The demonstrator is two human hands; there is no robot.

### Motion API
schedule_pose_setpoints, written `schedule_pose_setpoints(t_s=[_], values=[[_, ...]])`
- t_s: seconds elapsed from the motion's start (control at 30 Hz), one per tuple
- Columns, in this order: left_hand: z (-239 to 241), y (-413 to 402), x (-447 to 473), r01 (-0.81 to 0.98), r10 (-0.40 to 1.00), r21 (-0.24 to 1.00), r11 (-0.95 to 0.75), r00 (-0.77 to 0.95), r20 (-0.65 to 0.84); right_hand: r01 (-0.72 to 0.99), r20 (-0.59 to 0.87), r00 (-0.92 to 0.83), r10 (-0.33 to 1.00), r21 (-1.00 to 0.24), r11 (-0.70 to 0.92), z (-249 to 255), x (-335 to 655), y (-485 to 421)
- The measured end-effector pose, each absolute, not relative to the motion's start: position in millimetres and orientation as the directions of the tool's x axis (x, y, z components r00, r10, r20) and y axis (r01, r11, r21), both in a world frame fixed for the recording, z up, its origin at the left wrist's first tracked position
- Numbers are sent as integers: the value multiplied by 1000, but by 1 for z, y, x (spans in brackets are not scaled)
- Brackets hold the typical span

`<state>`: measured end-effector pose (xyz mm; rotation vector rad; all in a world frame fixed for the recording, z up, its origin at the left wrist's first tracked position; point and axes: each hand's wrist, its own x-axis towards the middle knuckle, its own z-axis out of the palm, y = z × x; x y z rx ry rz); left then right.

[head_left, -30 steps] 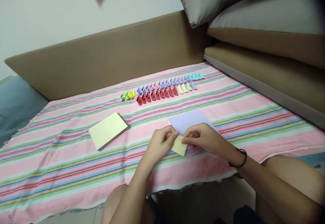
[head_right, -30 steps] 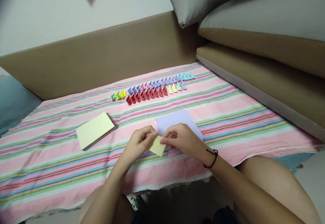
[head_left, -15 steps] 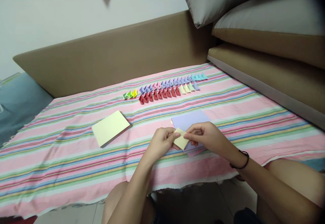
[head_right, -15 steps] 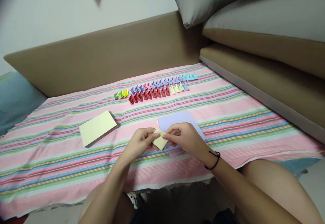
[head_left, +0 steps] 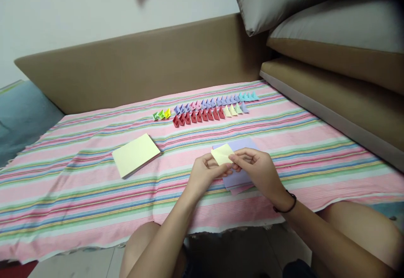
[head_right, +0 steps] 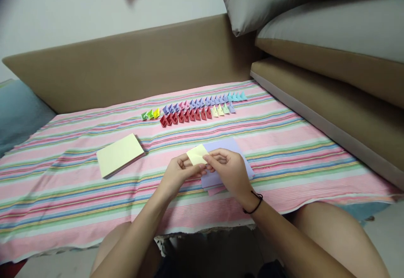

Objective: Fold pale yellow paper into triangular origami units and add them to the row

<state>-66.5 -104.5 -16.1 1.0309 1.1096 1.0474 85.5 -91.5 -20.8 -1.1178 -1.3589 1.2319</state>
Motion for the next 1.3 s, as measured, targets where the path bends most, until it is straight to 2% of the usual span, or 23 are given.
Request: schedule_pose_setpoints(t_s=[0.23, 0.47, 0.7, 0.93, 1.17, 1.3], values=[[-16, -106, -69, -109, 964, 964, 241, 140, -225, 68, 90, -113, 989, -993, 99, -22, 79, -96], [-13, -101, -78, -167, 924, 929, 331, 257, -283, 99, 102, -97, 990, -989, 112, -23, 85, -92], [-10, -98, -84, -196, 989, 971, 140, -23, -147, 56, 75, -147, 986, -995, 84, -24, 86, -91], [-6, -100, -86, -207, 991, 969, 133, 1, -136, 23, 27, -162, 986, -999, 31, -26, 83, -91], [-8, -97, -91, -144, 994, 985, 97, -27, -102, -53, -78, -375, 924, -993, -106, -24, 87, -88], [-11, -97, -86, -173, 995, 984, 50, -79, -65, -100, -105, -375, 921, -983, -153, -26, 88, -87]])
